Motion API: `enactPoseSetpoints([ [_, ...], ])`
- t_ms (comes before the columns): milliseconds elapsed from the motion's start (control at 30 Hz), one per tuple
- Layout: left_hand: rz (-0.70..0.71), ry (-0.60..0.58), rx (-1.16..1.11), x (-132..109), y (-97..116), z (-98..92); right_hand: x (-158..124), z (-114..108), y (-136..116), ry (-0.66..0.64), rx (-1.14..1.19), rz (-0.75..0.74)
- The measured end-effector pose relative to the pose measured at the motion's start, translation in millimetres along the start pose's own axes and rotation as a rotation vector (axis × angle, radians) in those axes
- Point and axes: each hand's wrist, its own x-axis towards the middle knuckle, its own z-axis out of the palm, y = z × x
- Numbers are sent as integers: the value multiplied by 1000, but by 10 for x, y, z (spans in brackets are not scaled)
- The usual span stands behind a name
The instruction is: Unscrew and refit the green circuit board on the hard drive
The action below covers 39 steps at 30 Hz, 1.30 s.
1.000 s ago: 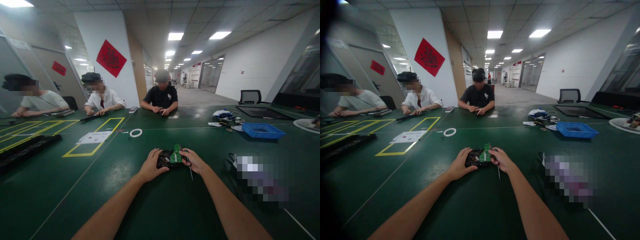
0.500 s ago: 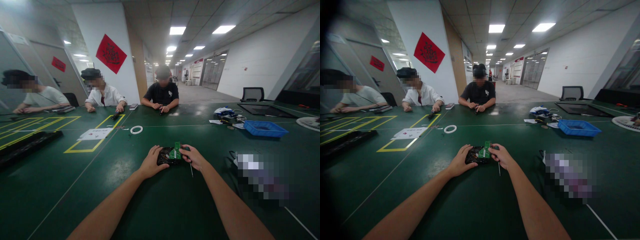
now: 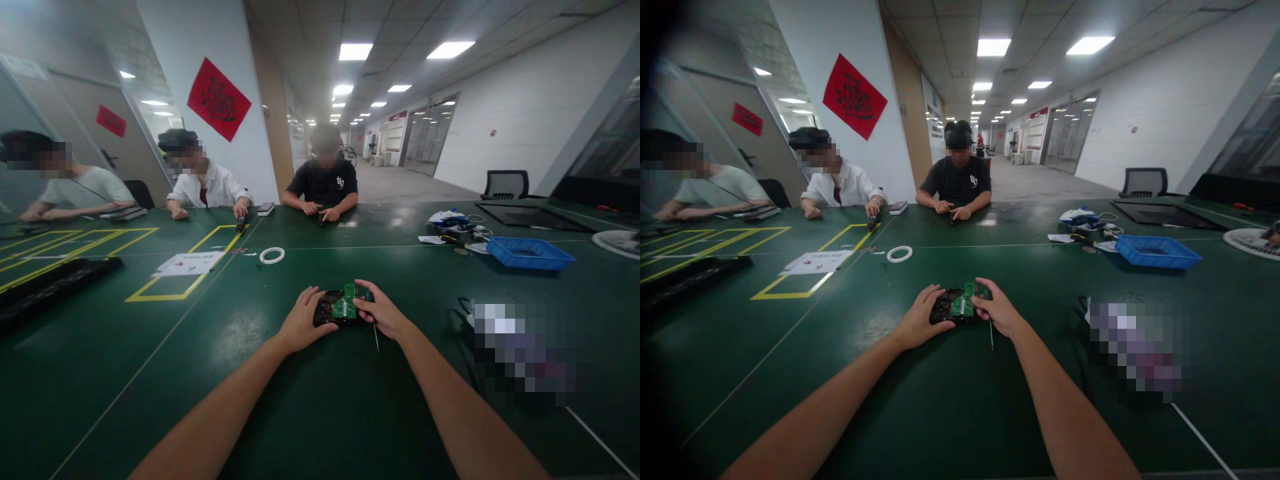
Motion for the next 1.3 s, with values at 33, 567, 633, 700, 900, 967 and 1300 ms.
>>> enactPoseSetpoints([
  [33,2,0,6,2,0,0,4,-2,9,-10,-7,-3],
  [567,217,20,22,-5,218,-90,-25,-16,18,-34,-119,-33],
  [633,229,13,8,-1,237,-99,-34,-18,3,-20,-112,-28],
  [700,235,9,8,2,248,-109,-36,-20,-8,-15,-103,-20],
  [900,257,18,28,2,237,-91,-20,-18,13,-16,-110,-24],
  [967,259,24,24,4,225,-76,-15,-12,21,-7,-120,-34],
  [1300,254,-3,14,1,202,-67,-44,-5,-37,91,-227,-10],
])
